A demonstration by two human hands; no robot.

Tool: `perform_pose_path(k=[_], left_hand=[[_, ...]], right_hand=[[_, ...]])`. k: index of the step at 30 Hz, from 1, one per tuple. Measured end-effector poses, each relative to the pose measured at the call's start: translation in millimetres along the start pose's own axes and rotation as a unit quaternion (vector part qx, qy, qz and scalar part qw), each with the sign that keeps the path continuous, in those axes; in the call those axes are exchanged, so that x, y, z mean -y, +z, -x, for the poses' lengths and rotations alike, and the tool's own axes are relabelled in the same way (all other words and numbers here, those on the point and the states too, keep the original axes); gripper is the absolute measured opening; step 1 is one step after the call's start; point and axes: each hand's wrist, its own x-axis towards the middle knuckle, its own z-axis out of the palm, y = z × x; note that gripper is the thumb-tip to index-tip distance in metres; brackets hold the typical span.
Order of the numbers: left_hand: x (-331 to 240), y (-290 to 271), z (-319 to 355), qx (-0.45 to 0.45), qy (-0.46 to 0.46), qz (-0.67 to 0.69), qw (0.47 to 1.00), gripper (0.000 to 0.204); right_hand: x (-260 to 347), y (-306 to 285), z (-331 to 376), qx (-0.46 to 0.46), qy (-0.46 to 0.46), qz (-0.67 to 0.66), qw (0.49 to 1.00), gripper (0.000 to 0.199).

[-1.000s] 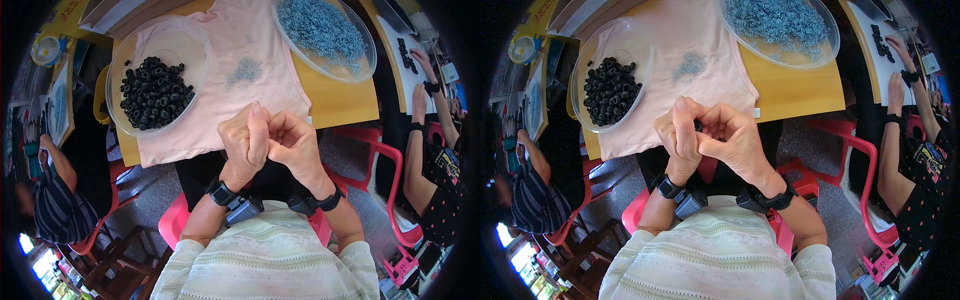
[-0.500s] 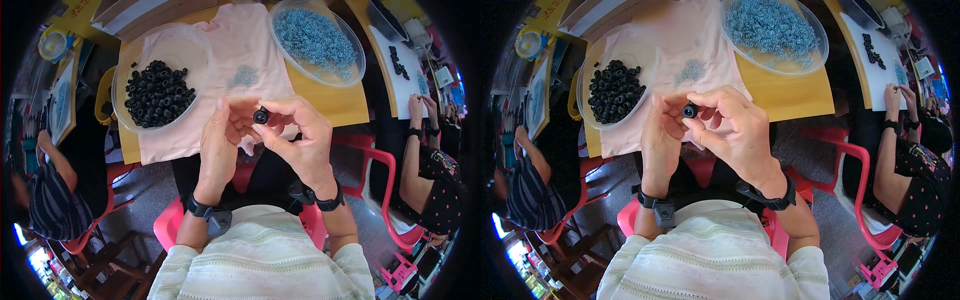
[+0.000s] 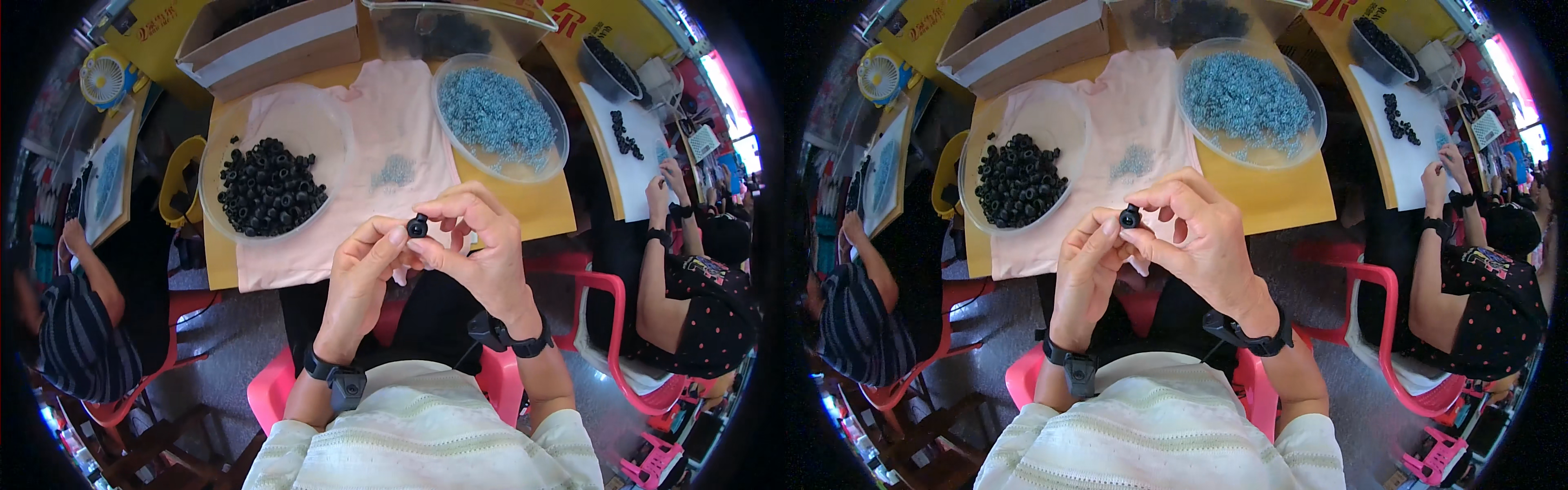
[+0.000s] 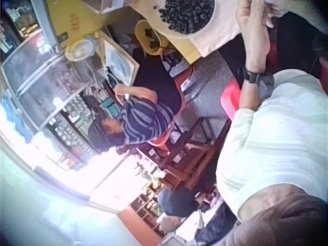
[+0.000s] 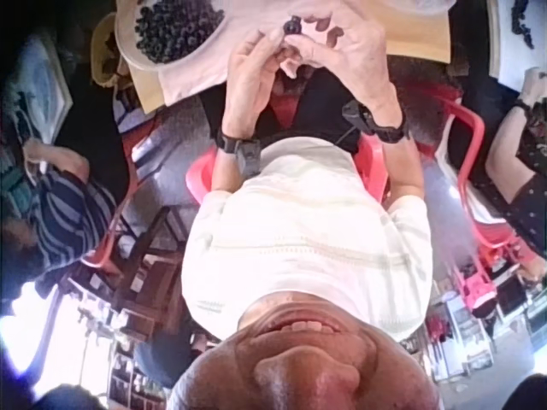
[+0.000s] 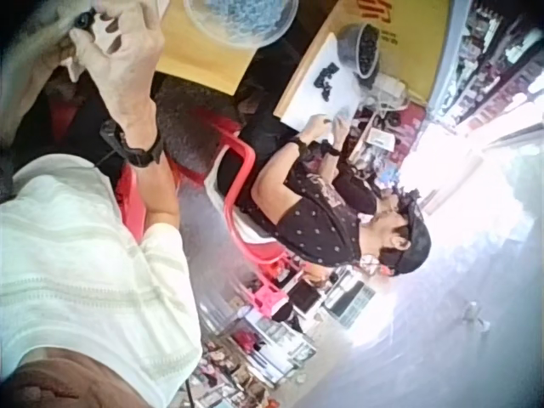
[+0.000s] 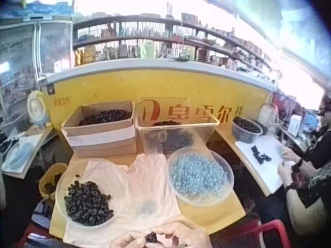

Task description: Assembling small blue beads into black rubber gasket rings.

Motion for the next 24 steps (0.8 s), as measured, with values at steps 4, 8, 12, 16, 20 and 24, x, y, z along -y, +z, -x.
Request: perform_pose_path(k=[4,8,12,16,20,24], left_hand=[[-1.1,-4.4,-4.8,-0.008,-0.007,-0.002,1.000,0.015],[-16.4,-4.2,-10.1,0.018,0.002,0.022,1.000,0.014],[-25.6,0.4,-20.7,0.018,0.054,0.010,0.998,0.024],[-38.0,-3.4,-28.3,0.015,0.063,-0.040,0.997,0.033],[-41.0,-18.1,-23.9,0.015,0.081,-0.140,0.987,0.026],[-45.7,-26.2,-17.9,0.005,0.075,-0.212,0.974,0.018]], right_hand=[[0.1,-2.2,-10.0,0.009,-0.047,0.026,0.999,0.021],[7.7,-1.5,-18.8,0.032,-0.029,0.013,0.999,0.021],[13.8,-6.0,-47.7,0.032,-0.092,0.066,0.993,0.028],[26.3,-33.2,-104.0,-0.044,-0.085,0.132,0.987,0.029],[11.1,-56.9,-164.5,-0.169,-0.063,0.104,0.978,0.026],[-17.5,-71.1,-216.6,-0.210,-0.081,0.218,0.950,0.027]])
